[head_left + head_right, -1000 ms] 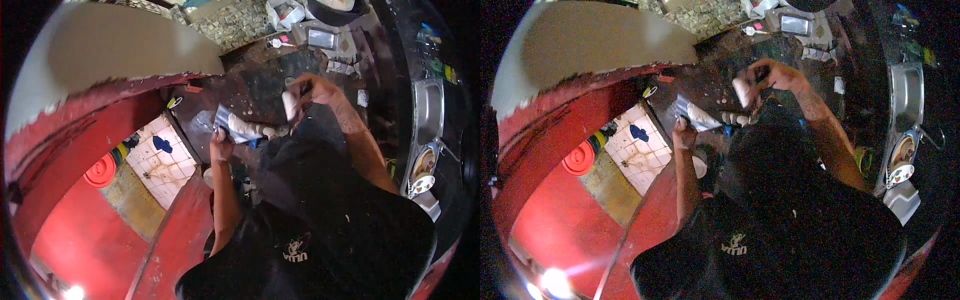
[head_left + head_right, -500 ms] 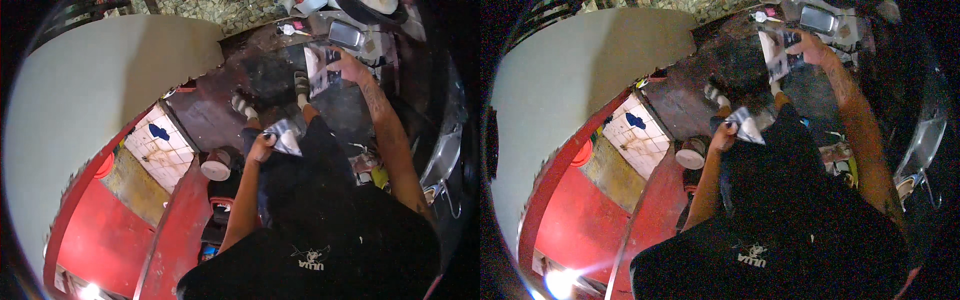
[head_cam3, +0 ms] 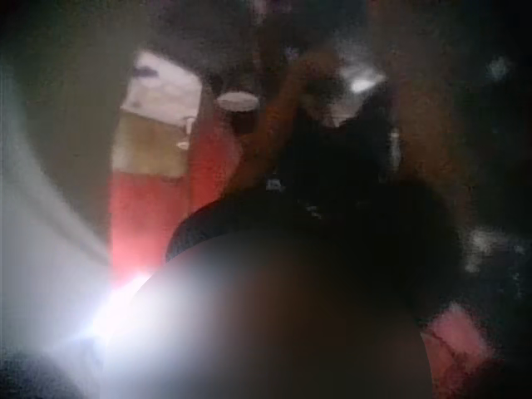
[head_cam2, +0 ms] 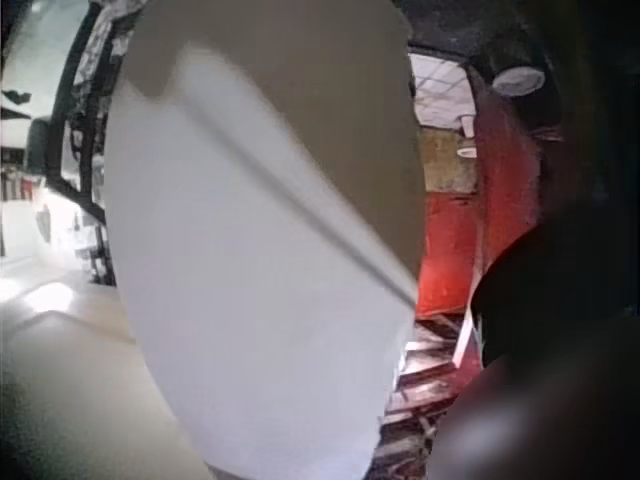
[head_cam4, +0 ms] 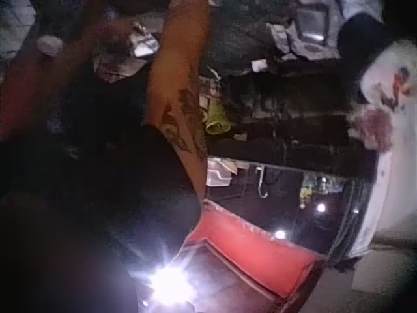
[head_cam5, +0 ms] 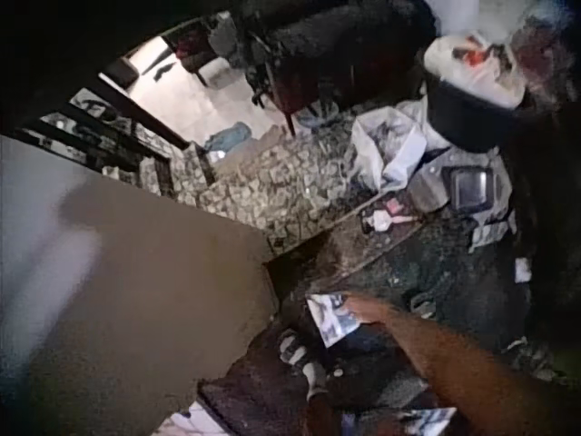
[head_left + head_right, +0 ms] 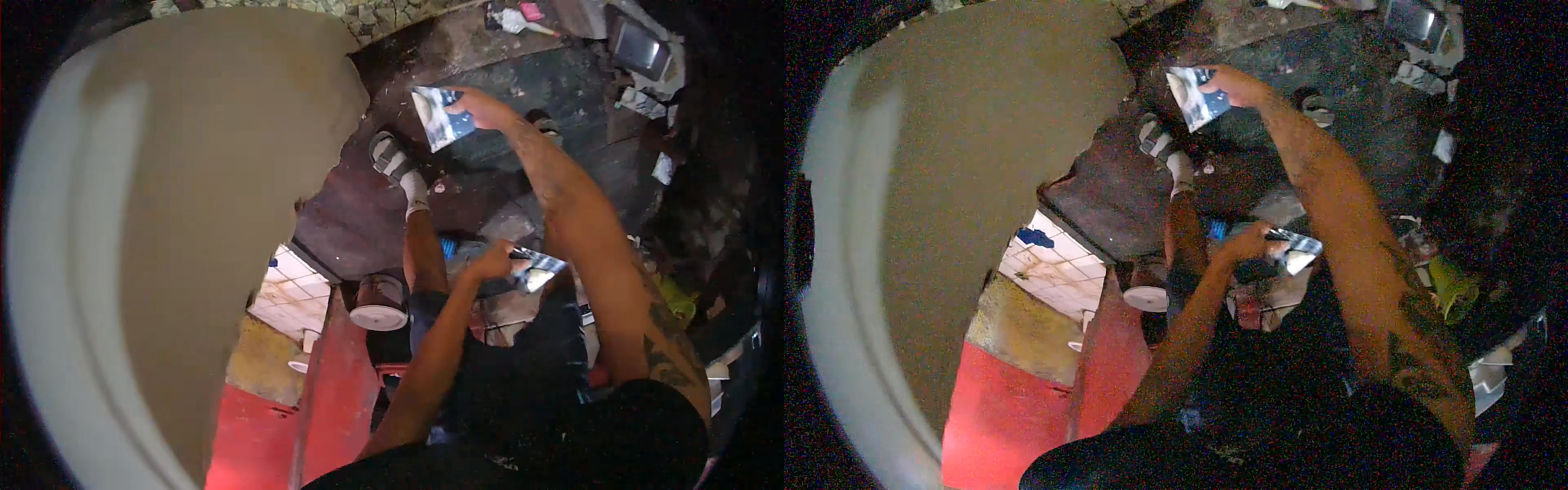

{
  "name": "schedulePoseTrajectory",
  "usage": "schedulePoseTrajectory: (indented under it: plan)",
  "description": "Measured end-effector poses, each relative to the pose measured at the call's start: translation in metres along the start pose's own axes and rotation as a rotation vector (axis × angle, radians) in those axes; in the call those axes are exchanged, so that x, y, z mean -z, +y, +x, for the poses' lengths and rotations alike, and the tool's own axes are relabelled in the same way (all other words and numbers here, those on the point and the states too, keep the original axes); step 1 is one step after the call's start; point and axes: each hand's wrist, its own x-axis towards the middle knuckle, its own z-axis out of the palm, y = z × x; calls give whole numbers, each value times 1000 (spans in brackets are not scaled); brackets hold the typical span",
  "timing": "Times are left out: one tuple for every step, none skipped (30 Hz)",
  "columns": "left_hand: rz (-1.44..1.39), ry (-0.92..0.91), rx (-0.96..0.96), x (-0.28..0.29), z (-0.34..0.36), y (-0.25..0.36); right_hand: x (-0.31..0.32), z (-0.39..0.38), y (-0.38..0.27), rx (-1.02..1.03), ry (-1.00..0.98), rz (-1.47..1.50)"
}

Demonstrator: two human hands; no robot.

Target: Applying and smoothing wall putty or joint compound on a damaged wall surface using putty knives.

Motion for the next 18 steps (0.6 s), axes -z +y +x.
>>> schedulePoseTrajectory:
  plan:
    - [-6, -87, -111, -2, 8, 6, 10, 16, 8, -1, 22, -3]
    - [-10, -171, -223, -5, 16, 1, 18, 35, 13, 34, 13, 125]
    - [53, -184, -345, -11, 27, 0, 27, 50, 17, 72, 3, 251]
    - [51, -192, -333, -12, 30, -2, 23, 62, 25, 68, 8, 264]
    - [60, -140, -311, -8, 27, -5, 10, 78, 29, 73, 31, 258]
    - [72, -86, -291, -2, 24, -7, -4, 92, 33, 79, 53, 250]
    - [137, -93, -324, -6, 28, -8, 4, 103, 33, 94, 26, 275]
    - [135, -101, -325, -7, 28, -9, 8, 113, 36, 93, 34, 276]
    - [153, -100, -327, -10, 29, -10, 12, 121, 39, 118, 84, 162]
    - [172, -96, -324, -10, 27, -8, 13, 129, 41, 142, 130, 53]
    - [171, -103, -323, -10, 27, -6, 16, 135, 43, 137, 107, 151]
    - [129, -113, -259, -11, 28, -3, 20, 140, 44, 135, 115, 150]
    - [90, -117, -185, -11, 27, -3, 15, 146, 43, 164, 84, 162]
    - [51, -123, -114, -10, 25, -3, 11, 151, 41, 193, 56, 171]
    - [50, -127, -113, -13, 27, -10, 6, 155, 39, 138, 123, 144]
    - [68, -94, -189, -17, 27, -21, -3, 161, 34, 142, 114, 148]
    - [79, -70, -270, -20, 28, -26, -6, 163, 33, 171, 150, 96]
    - [73, -65, -266, -21, 29, -30, -8, 164, 32, 199, 186, 43]
